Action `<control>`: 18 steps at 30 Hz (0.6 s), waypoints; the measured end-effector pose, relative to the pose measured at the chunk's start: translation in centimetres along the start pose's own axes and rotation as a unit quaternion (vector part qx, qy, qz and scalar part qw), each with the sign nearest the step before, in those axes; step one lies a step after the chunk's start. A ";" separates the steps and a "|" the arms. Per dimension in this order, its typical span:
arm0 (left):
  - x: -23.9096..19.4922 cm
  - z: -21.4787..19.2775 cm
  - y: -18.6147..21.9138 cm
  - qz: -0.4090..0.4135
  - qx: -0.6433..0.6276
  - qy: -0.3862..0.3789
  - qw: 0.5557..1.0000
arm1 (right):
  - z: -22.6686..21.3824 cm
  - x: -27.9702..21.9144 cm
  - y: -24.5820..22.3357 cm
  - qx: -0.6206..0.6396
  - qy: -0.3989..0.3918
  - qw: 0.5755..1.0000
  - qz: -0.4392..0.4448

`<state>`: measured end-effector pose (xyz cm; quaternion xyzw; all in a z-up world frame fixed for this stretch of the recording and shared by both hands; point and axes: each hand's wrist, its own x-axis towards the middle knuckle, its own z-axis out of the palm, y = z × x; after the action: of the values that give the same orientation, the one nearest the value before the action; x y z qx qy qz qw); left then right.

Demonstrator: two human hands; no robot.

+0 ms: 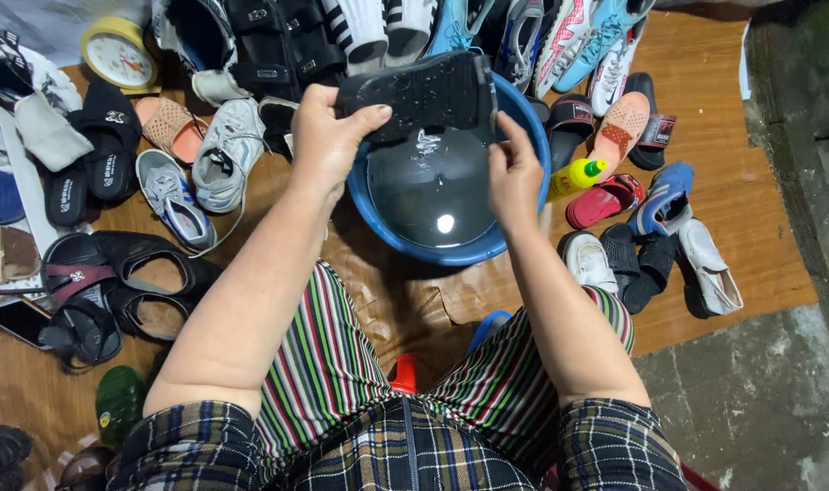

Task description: The person scrubs a black sandal with a brush in a blue basin of water. They apply liquid soap from a yellow bottle to the sandal and continue scrubbing the sole and straps. The person rinses the sandal in the basin and scrubs it again.

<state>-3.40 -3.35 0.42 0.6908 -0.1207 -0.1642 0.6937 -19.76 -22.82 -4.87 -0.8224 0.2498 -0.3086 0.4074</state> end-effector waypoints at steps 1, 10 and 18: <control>0.0 0.2 -0.2 -0.001 0.001 0.002 1.000 | 0.3 -0.5 -0.9 0.001 -0.002 1.000 0.000; 0.3 0.9 -0.5 -0.031 -0.032 0.006 0.999 | 1.1 -0.4 -0.1 -0.060 -0.006 0.994 -0.092; 0.3 0.5 -0.5 -0.039 -0.037 -0.001 0.999 | 1.4 -1.8 -3.1 -0.064 -0.018 0.988 -0.143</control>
<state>-3.40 -3.94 -0.08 0.6688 -0.0885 -0.1961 0.7117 -19.50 -19.24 -3.51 -0.8792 0.1417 -0.3326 0.3102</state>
